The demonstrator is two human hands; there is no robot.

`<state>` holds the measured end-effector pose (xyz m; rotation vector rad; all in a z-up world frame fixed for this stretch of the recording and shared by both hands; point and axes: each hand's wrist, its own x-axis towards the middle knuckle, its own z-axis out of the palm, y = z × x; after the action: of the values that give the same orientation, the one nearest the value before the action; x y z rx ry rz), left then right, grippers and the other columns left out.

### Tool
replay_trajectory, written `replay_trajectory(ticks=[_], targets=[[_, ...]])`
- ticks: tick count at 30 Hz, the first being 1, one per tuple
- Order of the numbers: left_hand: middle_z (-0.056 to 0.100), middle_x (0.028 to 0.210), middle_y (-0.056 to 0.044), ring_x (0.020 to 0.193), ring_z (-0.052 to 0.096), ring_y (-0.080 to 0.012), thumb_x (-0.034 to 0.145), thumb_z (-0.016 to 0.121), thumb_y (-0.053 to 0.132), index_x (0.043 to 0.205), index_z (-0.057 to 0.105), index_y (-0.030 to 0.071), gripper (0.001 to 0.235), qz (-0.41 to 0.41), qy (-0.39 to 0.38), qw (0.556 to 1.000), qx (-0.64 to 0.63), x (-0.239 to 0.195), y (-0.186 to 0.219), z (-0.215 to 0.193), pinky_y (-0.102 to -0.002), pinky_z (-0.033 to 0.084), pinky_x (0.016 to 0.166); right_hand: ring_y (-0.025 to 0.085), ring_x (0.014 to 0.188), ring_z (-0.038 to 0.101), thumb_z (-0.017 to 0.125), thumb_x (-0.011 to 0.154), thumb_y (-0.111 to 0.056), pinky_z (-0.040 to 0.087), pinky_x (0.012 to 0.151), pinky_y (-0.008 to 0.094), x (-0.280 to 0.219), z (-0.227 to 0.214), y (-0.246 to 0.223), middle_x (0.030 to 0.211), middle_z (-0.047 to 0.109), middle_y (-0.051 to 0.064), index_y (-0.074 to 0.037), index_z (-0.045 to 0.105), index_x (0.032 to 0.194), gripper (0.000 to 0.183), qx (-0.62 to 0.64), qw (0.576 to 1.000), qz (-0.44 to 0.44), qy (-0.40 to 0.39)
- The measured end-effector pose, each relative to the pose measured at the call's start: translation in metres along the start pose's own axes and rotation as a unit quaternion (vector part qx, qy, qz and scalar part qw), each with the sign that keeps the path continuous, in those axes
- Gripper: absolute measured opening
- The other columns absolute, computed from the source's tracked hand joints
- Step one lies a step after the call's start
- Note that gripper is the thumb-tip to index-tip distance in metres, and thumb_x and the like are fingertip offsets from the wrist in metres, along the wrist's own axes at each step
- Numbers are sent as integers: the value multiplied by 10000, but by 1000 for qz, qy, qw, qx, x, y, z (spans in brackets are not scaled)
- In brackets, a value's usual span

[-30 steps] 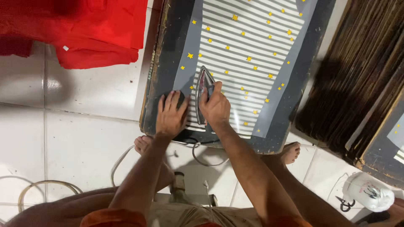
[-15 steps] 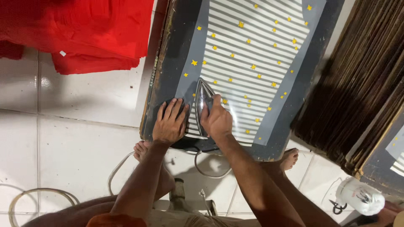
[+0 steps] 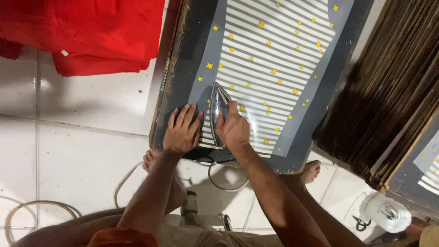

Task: The person irons a piece of striped fabric with yellow stars on a flat board using an electric iron. They smooth the fabric with their hands, iron it thoroughly, and then place a clear plastic sheet over it before ironing again.

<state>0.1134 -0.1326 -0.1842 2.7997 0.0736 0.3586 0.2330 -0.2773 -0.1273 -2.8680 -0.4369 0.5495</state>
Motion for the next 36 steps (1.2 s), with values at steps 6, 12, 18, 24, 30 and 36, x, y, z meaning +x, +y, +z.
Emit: replay_trajectory(ticks=[6, 12, 18, 24, 30, 36], targets=[[493, 1532, -116, 1433, 443, -300, 992, 486, 314, 1452, 540, 199, 478, -6, 0, 1000, 17, 2, 0, -2, -530, 321, 1194, 447, 670, 728, 505, 977, -398, 589, 655, 559, 2, 3, 0, 707, 710, 197, -121, 470, 1222, 372, 11, 1000, -16, 15], [477, 1546, -113, 1433, 439, -301, 1004, 465, 310, 1485, 515, 207, 494, -8, -9, 1000, 8, 3, -3, -1, -532, 319, 1193, 450, 660, 722, 522, 980, -374, 593, 637, 559, 2, 6, 0, 694, 703, 207, -98, 499, 1234, 375, 29, 999, -20, 40], [436, 1567, -158, 1466, 382, -372, 989, 458, 316, 1499, 491, 228, 519, 0, -72, 997, -31, 0, -6, 3, -616, 280, 1183, 433, 625, 719, 522, 1009, -384, 587, 586, 553, 4, 7, 4, 718, 710, 223, -44, 510, 1307, 452, 13, 997, -50, 50], [494, 1510, -150, 1424, 443, -353, 1022, 410, 322, 1473, 525, 271, 468, 12, -11, 1000, -13, 3, -6, 4, -586, 325, 1161, 408, 639, 729, 497, 1043, -326, 597, 573, 543, 5, -4, -2, 714, 709, 200, -8, 468, 1362, 451, 32, 999, -36, 9], [483, 1512, -137, 1448, 409, -345, 1026, 439, 346, 1461, 523, 295, 447, -7, -83, 996, -8, 4, -6, 0, -599, 307, 1185, 436, 694, 735, 514, 1002, -370, 580, 606, 581, 8, 9, 4, 791, 721, 231, -19, 480, 1361, 503, 34, 999, -28, 8], [499, 1502, -133, 1426, 441, -328, 1010, 465, 310, 1469, 536, 307, 464, 4, -15, 1000, 5, 0, 0, 0, -570, 322, 1168, 460, 701, 723, 499, 1009, -371, 585, 623, 576, -2, -5, 7, 759, 711, 235, -63, 463, 1338, 452, 105, 994, -26, 3]])
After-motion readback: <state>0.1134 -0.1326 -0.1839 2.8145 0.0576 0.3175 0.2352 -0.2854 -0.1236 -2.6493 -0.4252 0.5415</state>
